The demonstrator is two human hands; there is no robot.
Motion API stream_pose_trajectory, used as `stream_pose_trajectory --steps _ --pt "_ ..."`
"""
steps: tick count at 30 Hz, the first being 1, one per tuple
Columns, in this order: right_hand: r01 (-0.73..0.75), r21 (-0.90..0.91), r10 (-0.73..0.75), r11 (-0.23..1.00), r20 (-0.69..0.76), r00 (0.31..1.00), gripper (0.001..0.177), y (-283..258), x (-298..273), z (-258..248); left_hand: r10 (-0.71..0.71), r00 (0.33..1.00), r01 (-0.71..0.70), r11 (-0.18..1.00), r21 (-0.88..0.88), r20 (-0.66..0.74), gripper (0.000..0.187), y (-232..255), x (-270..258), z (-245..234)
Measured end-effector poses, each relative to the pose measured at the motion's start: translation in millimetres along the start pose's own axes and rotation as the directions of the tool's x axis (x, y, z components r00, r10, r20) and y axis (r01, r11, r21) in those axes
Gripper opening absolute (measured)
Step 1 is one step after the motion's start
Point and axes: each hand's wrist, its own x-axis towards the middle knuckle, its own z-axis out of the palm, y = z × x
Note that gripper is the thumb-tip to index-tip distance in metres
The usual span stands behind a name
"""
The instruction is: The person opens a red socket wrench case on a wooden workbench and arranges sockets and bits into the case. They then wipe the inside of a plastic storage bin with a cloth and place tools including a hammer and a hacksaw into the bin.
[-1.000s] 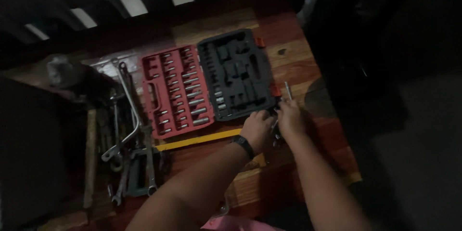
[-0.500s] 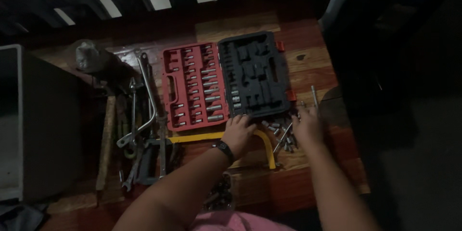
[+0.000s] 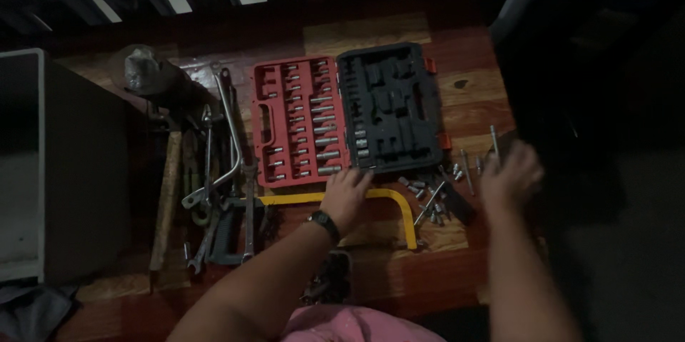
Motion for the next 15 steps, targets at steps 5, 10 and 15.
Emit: stream_pose_trajectory --steps 5,10,15 --pt "-0.078 0.037 0.07 0.996 0.18 0.981 0.037 56 9 39 -0.121 0.982 0.122 0.993 -0.008 -0.145 0.05 -12 12 10" --pt "-0.03 0.179 0.002 0.983 0.158 0.987 0.021 75 -12 74 -0.115 0.973 0.109 0.993 -0.039 -0.201 0.046 -19 12 11" --pt "-0.143 0.322 0.066 0.936 0.239 0.969 0.016 59 -29 80 -0.136 0.981 0.137 0.991 -0.001 -0.136 0.044 -17 13 10"
